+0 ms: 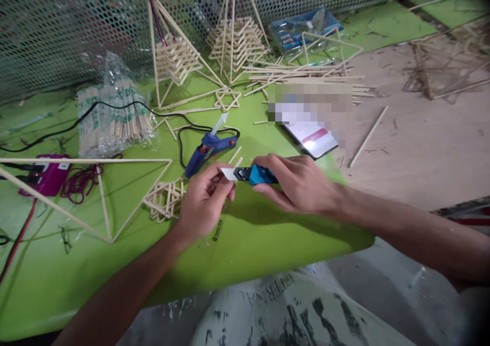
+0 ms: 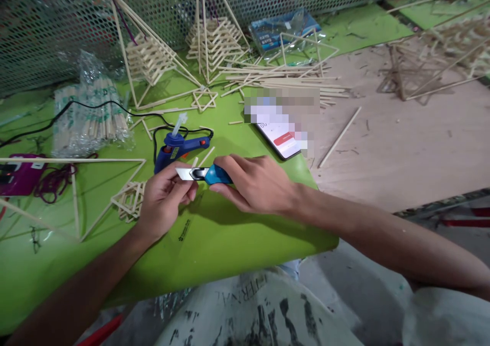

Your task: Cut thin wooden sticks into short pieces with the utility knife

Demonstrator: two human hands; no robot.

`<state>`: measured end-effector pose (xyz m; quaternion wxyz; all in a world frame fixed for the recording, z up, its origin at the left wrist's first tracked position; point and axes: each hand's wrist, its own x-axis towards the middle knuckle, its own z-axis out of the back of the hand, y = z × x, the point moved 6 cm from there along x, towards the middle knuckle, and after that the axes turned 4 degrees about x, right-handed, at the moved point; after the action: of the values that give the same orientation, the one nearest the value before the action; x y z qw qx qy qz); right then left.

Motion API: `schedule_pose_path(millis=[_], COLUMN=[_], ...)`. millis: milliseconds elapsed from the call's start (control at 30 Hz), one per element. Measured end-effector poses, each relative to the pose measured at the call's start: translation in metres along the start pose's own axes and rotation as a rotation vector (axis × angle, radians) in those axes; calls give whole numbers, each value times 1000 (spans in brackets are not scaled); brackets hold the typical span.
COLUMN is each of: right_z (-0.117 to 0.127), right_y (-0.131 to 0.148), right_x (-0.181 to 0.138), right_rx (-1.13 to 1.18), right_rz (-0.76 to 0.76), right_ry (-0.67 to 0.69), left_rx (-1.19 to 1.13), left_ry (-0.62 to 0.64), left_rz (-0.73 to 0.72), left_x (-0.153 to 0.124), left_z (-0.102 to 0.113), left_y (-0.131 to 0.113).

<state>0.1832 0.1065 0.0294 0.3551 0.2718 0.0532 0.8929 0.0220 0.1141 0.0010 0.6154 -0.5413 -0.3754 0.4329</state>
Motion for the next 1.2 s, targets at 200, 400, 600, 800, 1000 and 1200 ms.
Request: schedule_pose_path(millis=[200, 400, 600, 800, 1000, 1200], right_z=[5, 4, 2, 2, 2, 0], right_y=[0, -4, -6, -7, -7, -7], right_x=[1, -1, -2, -2, -3, -1], right_rx=[-2, -9, 9, 11, 6, 61], right_rz=[14, -7, -27, -34, -40, -53], right_ry=[-33, -4, 11, 23, 33, 50], left_rx=[-18, -15, -27, -42, -26, 79], left_ry=[17, 10, 6, 8, 14, -22], left_rz=[-14, -6, 6, 4, 9, -54], left_x=[1, 1, 2, 2, 3, 2], left_z=[-1, 0, 1, 1, 1, 3], left_y=[-3, -2, -1, -1, -2, -6])
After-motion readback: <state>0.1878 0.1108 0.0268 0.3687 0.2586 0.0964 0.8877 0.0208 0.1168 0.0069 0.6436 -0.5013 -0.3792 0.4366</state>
